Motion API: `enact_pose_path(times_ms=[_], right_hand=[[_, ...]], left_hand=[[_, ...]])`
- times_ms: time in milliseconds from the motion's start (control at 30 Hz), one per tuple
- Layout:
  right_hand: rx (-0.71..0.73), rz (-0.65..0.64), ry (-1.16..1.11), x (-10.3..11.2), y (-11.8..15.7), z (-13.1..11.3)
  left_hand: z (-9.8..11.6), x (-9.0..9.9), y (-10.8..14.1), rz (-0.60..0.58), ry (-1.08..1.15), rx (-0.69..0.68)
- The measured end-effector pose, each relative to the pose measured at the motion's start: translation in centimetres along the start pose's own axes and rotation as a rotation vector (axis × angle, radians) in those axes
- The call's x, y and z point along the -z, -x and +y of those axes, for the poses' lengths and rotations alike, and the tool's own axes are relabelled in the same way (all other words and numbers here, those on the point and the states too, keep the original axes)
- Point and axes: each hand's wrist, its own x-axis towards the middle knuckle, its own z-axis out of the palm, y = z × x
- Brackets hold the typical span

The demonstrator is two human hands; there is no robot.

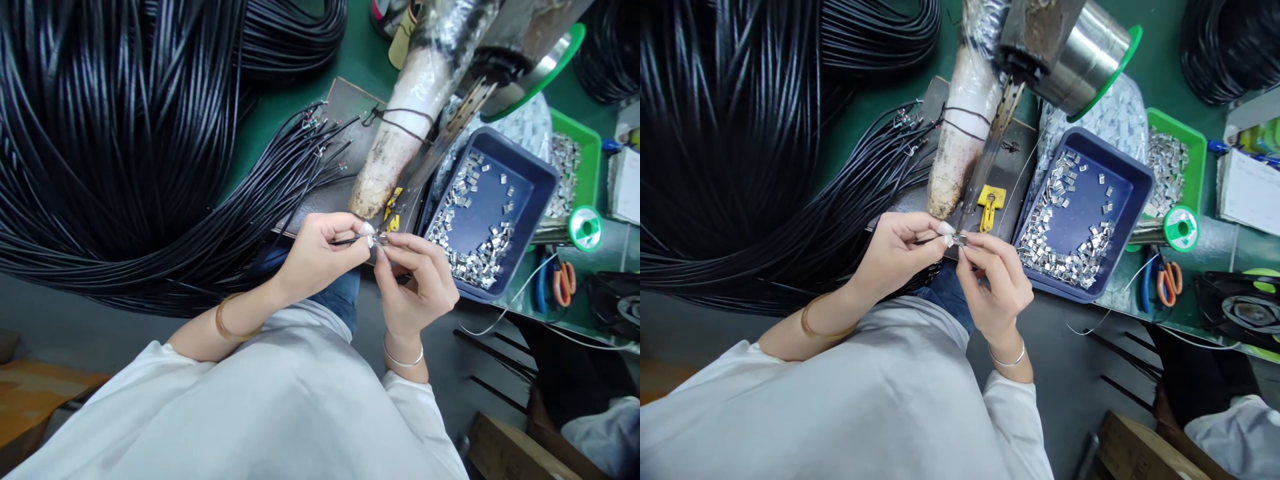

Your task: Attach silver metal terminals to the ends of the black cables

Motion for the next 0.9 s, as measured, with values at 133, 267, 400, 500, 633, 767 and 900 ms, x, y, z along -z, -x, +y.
enact_pose_path(times_ms=[133, 267, 400, 500, 633, 767, 900], right_hand=[[0.001, 0.002, -0.010, 0.00, -0.05, -0.17], [-0.005, 0.019, -0.022, -0.13, 0.05, -0.06], [-0.005, -0.010, -0.045, -0.14, 0.19, 0.15], [-0.001, -0.017, -0.045, -0.07, 0.18, 0.19], [0.001, -0.009, -0.014, 0.01, 0.05, 0.16], [0.022, -0.007, 0.006, 0.07, -0.02, 0.10], [0.015, 0.014, -0.017, 0.04, 0.14, 0.10]], left_hand=[[0.19, 0.15, -0.10, -0.010, 0.005, -0.006], [0.18, 0.47, -0.31, -0.039, 0.013, 0.042], [0.00, 0.67, -0.39, -0.044, 0.006, 0.079], [-0.10, 0.57, -0.33, -0.045, 0.018, 0.076], [-0.18, 0.30, -0.15, -0.038, 0.042, 0.070], [-0.25, 0.23, 0.02, -0.038, 0.032, 0.037], [-0.17, 0.26, 0.06, -0.037, 0.035, 0.038]])
